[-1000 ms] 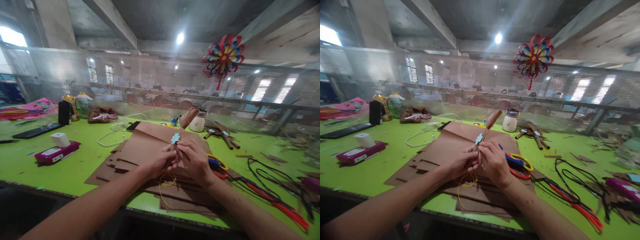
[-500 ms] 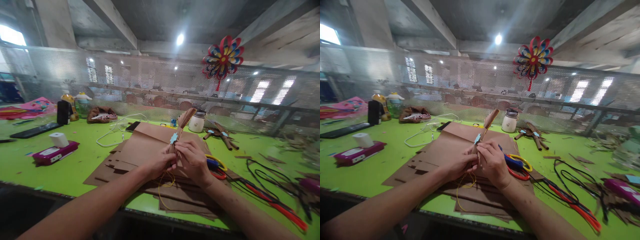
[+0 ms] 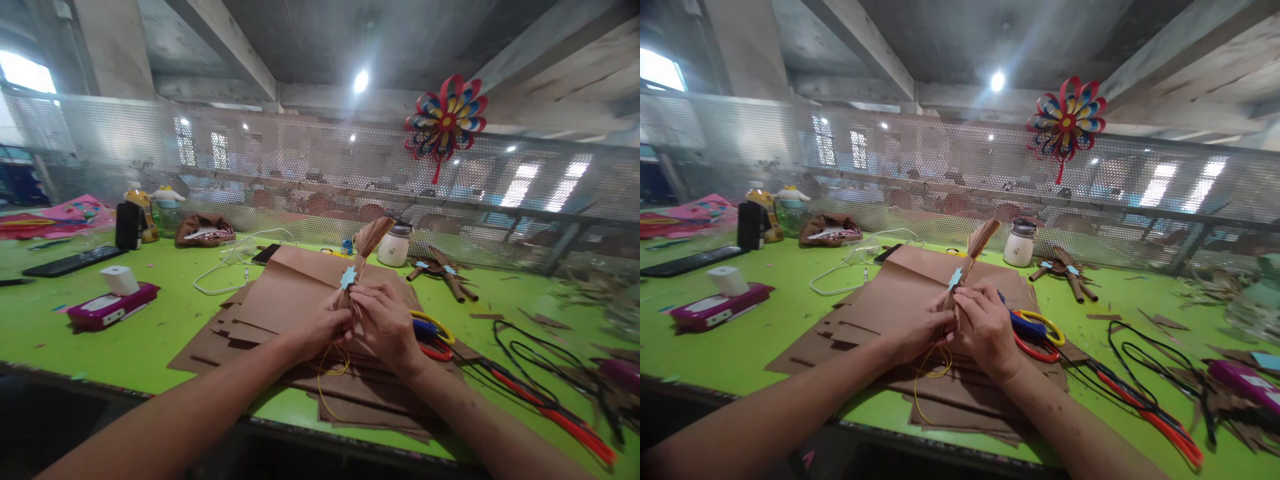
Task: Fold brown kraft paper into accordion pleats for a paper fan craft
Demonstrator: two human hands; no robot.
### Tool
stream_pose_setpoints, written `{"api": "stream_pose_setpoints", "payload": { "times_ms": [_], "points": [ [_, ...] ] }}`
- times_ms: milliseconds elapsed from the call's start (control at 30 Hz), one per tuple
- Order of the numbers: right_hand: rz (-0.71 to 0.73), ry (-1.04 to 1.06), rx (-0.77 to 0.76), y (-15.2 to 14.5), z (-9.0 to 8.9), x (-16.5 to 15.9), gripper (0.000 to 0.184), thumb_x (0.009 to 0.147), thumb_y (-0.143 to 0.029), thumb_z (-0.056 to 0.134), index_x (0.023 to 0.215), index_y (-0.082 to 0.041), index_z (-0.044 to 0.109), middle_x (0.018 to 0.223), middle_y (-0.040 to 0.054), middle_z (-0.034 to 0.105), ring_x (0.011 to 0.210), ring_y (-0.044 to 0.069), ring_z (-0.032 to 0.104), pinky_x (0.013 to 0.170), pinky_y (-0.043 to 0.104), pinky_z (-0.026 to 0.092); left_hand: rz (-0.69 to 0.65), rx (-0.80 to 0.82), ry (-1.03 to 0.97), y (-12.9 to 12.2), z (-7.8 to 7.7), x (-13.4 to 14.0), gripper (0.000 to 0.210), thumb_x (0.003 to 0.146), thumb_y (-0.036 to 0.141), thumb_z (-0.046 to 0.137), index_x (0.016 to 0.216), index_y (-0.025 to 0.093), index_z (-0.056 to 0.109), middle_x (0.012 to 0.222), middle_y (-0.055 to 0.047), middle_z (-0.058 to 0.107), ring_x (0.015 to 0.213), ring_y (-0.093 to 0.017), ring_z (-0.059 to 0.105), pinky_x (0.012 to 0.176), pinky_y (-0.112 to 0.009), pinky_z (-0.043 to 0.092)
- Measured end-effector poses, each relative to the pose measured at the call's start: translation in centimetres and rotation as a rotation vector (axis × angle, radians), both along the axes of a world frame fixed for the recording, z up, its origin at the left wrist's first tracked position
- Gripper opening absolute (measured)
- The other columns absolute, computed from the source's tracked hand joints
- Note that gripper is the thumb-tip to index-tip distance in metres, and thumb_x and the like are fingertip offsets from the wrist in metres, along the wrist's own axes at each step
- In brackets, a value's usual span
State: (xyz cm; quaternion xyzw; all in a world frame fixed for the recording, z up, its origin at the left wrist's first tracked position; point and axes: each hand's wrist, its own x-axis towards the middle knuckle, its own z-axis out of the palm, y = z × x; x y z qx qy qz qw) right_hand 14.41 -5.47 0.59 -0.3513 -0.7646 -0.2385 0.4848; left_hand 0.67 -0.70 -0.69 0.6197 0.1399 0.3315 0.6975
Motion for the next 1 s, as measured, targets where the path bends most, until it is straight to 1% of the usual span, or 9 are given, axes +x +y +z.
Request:
{"api": "stream_pose_setpoints", "payload": {
  "times_ms": [167,467,800,1000],
  "points": [
    [-0.009,-0.012,-0.004,-0.01,-0.13,0.00,0.028,0.078,-0.008,0.051,0.101,-0.020,0.060,0.097,0.0089,0.067,0.086,0.022,0.056,0.077,0.043,0.048,-0.003,-0.016,0.003,-0.12,0.08,-0.05,0.022,0.075,0.016,0.050,0.096,0.019,0.045,0.063,0.005,0.044,0.046,-0.004,0.040,0.040,-0.015,0.027],
    [-0.014,-0.007,-0.015,0.01,-0.19,-0.08,0.026,0.078,-0.007,0.052,0.100,-0.018,0.060,0.096,0.0093,0.067,0.087,0.021,0.056,0.078,0.041,0.048,0.052,-0.072,0.038,-0.32,0.35,-0.01,0.028,0.071,0.015,0.053,0.098,0.020,0.046,0.063,0.006,0.045,0.045,-0.004,0.042,0.040,-0.015,0.028],
    [-0.020,-0.014,-0.005,0.04,-0.22,-0.05,0.026,0.078,-0.007,0.051,0.100,-0.018,0.060,0.096,0.0084,0.067,0.086,0.020,0.057,0.077,0.041,0.048,-0.008,-0.033,-0.029,-0.08,-0.09,0.01,0.020,0.073,0.016,0.052,0.093,0.019,0.047,0.061,0.006,0.044,0.044,-0.004,0.040,0.038,-0.014,0.027],
    [-0.022,-0.017,-0.007,0.16,-0.30,-0.03,0.026,0.078,-0.009,0.051,0.100,-0.018,0.060,0.096,0.0084,0.067,0.087,0.020,0.057,0.077,0.041,0.047,-0.010,-0.041,-0.033,-0.21,-0.05,0.00,0.023,0.074,0.014,0.050,0.097,0.019,0.047,0.063,0.005,0.044,0.044,-0.003,0.041,0.038,-0.013,0.026]
  ]
}}
